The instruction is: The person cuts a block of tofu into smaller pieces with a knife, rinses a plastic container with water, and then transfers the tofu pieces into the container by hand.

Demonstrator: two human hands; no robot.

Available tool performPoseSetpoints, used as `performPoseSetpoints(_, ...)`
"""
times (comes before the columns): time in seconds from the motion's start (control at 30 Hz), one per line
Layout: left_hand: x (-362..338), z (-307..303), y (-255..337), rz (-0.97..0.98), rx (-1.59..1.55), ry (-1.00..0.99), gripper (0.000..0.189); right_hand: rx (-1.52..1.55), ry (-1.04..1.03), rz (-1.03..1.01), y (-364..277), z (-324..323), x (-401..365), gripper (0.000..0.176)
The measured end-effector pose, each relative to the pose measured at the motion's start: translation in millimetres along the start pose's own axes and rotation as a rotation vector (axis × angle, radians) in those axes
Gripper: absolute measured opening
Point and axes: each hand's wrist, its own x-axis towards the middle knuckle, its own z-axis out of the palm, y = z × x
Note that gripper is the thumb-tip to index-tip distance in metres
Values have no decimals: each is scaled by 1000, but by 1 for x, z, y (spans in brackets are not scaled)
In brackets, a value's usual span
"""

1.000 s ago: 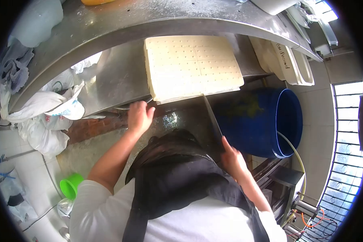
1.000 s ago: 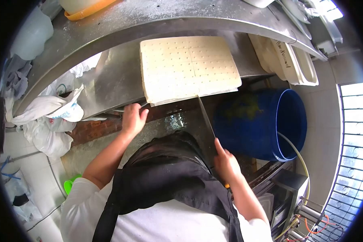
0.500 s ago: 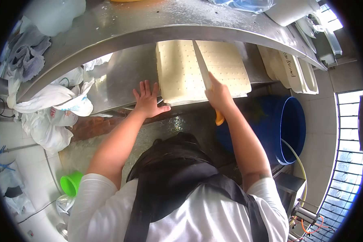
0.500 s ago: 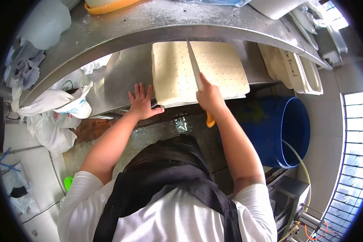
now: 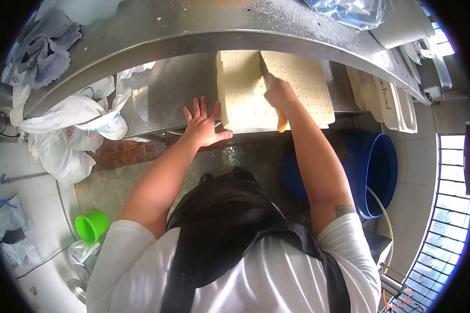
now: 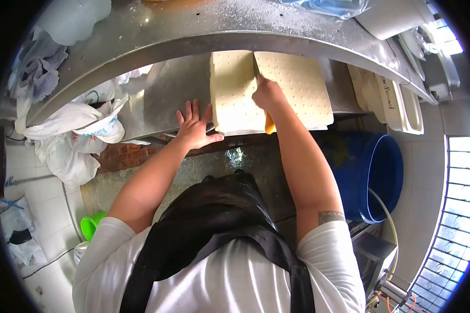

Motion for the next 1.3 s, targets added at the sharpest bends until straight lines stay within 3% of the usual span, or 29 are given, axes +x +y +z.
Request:
performPoseSetpoints(0.1, -1, -4, 3, -3, -4, -19, 126, -19, 23, -34, 13, 21, -54, 65)
performPoseSetpoints(0.13, -1, -6, 4, -15, -3, -42, 127, 6, -92, 54, 5, 16, -80, 68)
performPoseSetpoints(0.17, -1, -4, 4, -5, -3, -42, 127, 33, -68, 72, 12, 28, -105, 70)
performPoseSetpoints(0.27, -1, -2, 2, 0, 16, -40, 129, -96, -22, -28, 28, 54, -189, 75)
performPoseSetpoints(0.33, -1, -8, 5, -31, 5, -102, 129, -139, -60, 32, 29, 63, -253, 77)
performPoseSetpoints(0.43, -1, -10, 7, -28, 11, -119, 129, -19, -101, 119, 50, 75, -340, 77)
performPoseSetpoints(0.5, 2, -10, 7, -33, 22, -130, 130, 154, 6, 42, 85, 91, -394, 80)
performPoseSetpoints(0.6, 8, -3, 3, 32, 36, -131, 132, 262, 40, 54, 77, 80, -409, 80)
performPoseSetpoints(0.67, 10, -3, 3, 78, 33, -125, 133, 303, 51, 70, 62, 66, -389, 80)
performPoseSetpoints(0.87, 7, -6, 2, 93, 34, -93, 132, 217, 162, -96, 1, 40, -203, 77)
performPoseSetpoints(0.93, 8, -2, 0, 90, 49, -60, 131, 303, 24, 128, -41, 11, -145, 76)
performPoseSetpoints(1.03, 10, -2, -2, 97, 38, -79, 131, 202, 116, -14, -46, 19, -58, 75)
performPoseSetpoints(1.3, 9, -10, -2, 94, 2, -87, 131, 36, 34, -55, -65, 22, 37, 73)
